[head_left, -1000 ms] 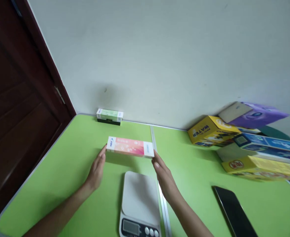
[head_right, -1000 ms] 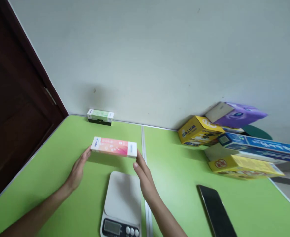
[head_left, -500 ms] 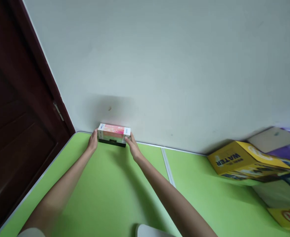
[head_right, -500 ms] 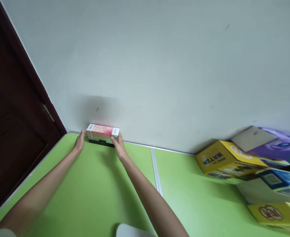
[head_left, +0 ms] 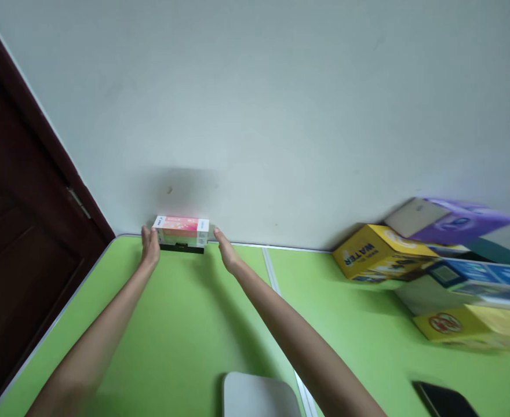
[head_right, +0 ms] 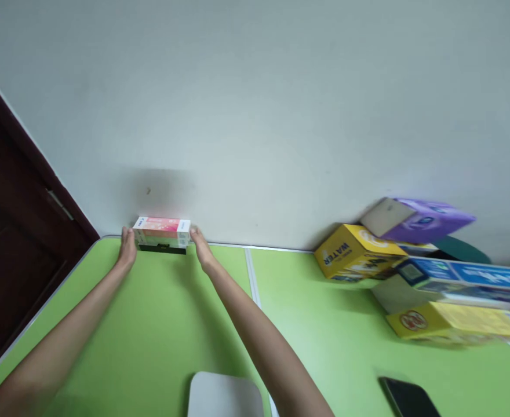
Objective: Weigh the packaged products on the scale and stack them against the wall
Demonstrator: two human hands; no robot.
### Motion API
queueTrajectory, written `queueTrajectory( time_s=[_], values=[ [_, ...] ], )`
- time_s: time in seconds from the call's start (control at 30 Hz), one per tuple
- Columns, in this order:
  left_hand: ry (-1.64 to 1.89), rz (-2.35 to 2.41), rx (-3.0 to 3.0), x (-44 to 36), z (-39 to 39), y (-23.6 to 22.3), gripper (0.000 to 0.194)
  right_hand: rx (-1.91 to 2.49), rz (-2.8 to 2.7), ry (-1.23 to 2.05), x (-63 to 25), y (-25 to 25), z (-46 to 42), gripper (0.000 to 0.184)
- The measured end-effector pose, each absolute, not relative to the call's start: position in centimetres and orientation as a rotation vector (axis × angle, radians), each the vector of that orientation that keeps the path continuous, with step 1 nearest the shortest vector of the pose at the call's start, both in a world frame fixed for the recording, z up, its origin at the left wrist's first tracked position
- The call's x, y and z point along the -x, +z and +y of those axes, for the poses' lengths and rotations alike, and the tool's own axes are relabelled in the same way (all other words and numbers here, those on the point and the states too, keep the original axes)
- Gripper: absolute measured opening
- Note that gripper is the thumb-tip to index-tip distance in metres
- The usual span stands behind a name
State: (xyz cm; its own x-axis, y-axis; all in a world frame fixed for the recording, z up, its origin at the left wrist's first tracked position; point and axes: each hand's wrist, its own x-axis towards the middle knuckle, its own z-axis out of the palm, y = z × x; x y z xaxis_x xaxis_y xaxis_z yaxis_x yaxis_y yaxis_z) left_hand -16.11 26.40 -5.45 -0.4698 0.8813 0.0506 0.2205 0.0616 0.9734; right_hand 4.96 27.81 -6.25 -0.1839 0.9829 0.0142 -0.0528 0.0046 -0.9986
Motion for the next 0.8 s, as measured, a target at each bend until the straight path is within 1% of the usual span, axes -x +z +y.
queueTrajectory(
  time_s=[0.07, 0.13, 0.2, 0.27, 0.33, 0.43, 0.5, 0.63, 0.7, 0.8],
  values=[
    [1.429, 1.757, -1.141, 14.1, 23.5, -4.9, 0.064, 1.085, -1.273, 1.445, -7.5, -5.4, 24.9, 0.061],
    [1.325, 1.667, -1.233, 11.0, 19.3, -4.8, 0.064, 1.026, -1.278, 1.61, -11.2, -4.9, 20.2, 0.057],
    [0.998, 1.527, -1.361, 7.1, 14.3, -4.8, 0.067, 0.866, -1.301, 1.874, -15.4, -4.8, 14.5, 0.058],
    [0.654, 1.4, -1.378, 3.3, 9.3, -4.2, 0.069, 0.728, -1.302, 2.092, -19.9, -4.9, 8.9, 0.065],
    [0.447, 1.277, -1.408, -0.3, 5.3, -2.9, 0.065, 0.724, -1.278, 2.145, -24.6, -4.9, 4.4, 0.07],
    [0.242, 1.026, -1.533, -6.1, 2.4, 0.0, 0.059, 0.858, -1.13, 1.936, -32.2, -4.4, 0.4, 0.065],
    [0.226, 0.946, -1.587, -10.5, 2.4, 1.5, 0.056, 0.92, -0.958, 1.715, -37.4, -3.9, -0.6, 0.058],
    [0.415, 0.801, -1.606, -20.1, 5.1, 2.2, 0.054, 0.966, -0.704, 1.39, -46.6, -3.1, -0.3, 0.054],
    [0.51, 0.75, -1.573, -24.9, 6.9, 1.8, 0.054, 1.031, -0.642, 1.203, -50.5, -2.6, 0.6, 0.055],
    [0.684, 0.804, -1.513, -31.3, 9.4, 0.7, 0.054, 1.13, -0.579, 0.905, -55.8, -1.8, 3.0, 0.054]
  ],
)
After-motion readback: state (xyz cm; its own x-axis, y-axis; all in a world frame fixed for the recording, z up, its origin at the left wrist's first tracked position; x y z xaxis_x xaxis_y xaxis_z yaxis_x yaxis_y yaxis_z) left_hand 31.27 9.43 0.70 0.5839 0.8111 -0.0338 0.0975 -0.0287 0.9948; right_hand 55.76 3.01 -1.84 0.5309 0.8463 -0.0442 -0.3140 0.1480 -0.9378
